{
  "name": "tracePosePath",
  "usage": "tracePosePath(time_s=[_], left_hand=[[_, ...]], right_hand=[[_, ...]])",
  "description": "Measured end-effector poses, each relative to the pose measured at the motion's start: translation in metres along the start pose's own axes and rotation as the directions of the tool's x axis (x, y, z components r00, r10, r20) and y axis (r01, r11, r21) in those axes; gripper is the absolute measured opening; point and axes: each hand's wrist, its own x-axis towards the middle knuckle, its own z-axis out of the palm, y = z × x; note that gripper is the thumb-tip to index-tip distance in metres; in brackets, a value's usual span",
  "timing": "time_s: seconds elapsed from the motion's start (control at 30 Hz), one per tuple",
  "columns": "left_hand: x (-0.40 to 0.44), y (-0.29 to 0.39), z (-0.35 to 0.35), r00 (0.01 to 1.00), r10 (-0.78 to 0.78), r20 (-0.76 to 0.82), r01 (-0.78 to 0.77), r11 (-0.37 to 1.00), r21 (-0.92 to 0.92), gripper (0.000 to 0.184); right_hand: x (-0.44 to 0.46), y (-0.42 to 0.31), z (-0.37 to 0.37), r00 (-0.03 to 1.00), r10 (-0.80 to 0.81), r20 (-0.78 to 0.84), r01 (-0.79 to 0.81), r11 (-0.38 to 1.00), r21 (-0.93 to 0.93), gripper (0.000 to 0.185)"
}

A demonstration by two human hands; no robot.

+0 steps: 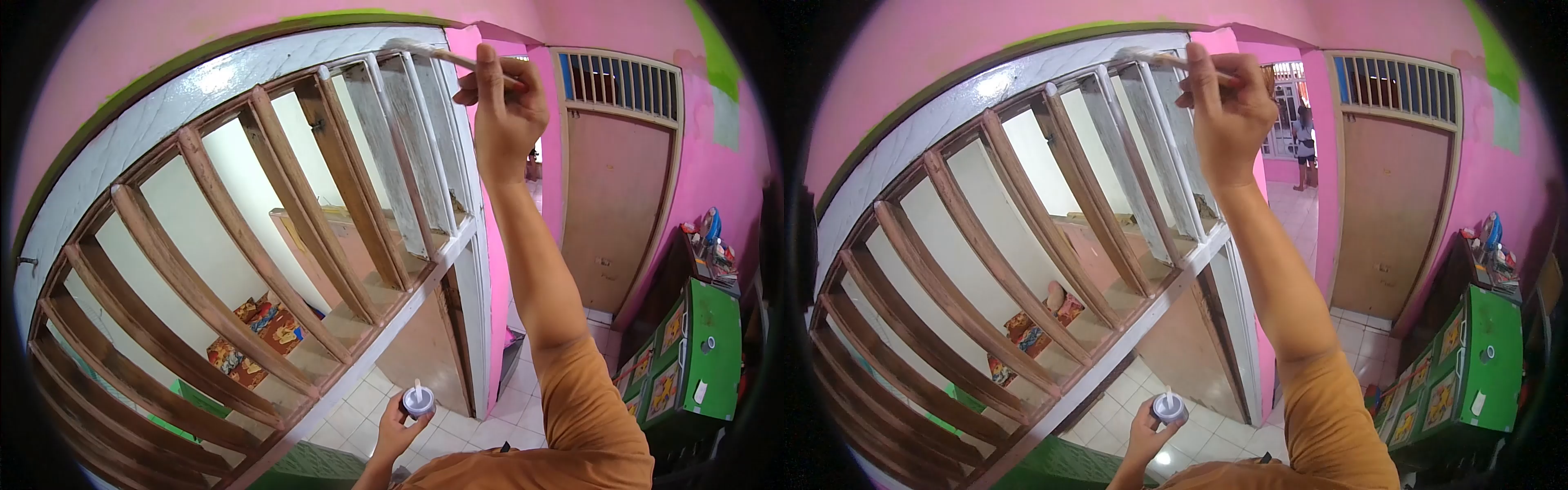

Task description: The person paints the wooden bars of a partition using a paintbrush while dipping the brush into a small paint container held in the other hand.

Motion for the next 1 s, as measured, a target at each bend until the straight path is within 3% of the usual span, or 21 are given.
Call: tracePosePath(time_s=[0.1, 0.2, 0.3, 0.5, 0.6, 0.63, 0.73, 0.9, 1.0], left_hand=[[-0.001, 0.0, 0.001, 1.0, 0.008, 0.001, -0.008, 1.0, -0.011, 0.062], [-0.002, -0.001, -0.001, 1.0, 0.011, 0.009, -0.011, 1.0, 0.009, 0.062], [-0.002, -0.001, -0.004, 1.0, 0.009, 0.011, -0.009, 1.0, -0.006, 0.062], [-0.002, 0.0, -0.001, 1.0, 0.008, 0.0, -0.008, 1.0, -0.01, 0.063], [-0.002, 0.001, 0.001, 1.0, -0.01, 0.025, 0.01, 1.0, -0.025, 0.062], [-0.002, -0.003, 0.0, 1.0, -0.002, 0.02, 0.003, 1.0, -0.023, 0.064], [-0.005, -0.007, 0.0, 1.0, 0.004, 0.016, -0.004, 1.0, -0.029, 0.066], [-0.006, -0.005, -0.002, 1.0, -0.015, 0.001, 0.015, 1.0, -0.024, 0.067], [-0.005, -0.008, -0.004, 0.999, -0.03, 0.022, 0.029, 0.999, 0.024, 0.066]], right_hand=[[-0.013, -0.001, -0.002, 0.995, -0.051, 0.088, 0.052, 0.999, -0.001, 0.019], [-0.031, -0.011, -0.015, 0.969, -0.101, 0.225, 0.168, 0.939, -0.3, 0.018], [-0.042, -0.019, -0.029, 0.961, -0.135, 0.241, 0.219, 0.903, -0.369, 0.018], [-0.008, -0.017, -0.003, 0.968, -0.191, 0.165, 0.219, 0.96, -0.176, 0.019], [-0.01, -0.013, -0.006, 0.867, -0.322, 0.381, 0.46, 0.812, -0.36, 0.02], [-0.014, -0.017, -0.011, 0.865, -0.323, 0.384, 0.462, 0.81, -0.36, 0.02], [-0.03, -0.029, -0.037, 0.751, -0.288, 0.594, 0.601, 0.672, -0.433, 0.015], [-0.023, -0.033, -0.033, 0.841, -0.315, 0.44, 0.506, 0.747, -0.431, 0.014], [-0.003, -0.022, -0.011, 0.885, -0.312, 0.346, 0.417, 0.862, -0.287, 0.013]])
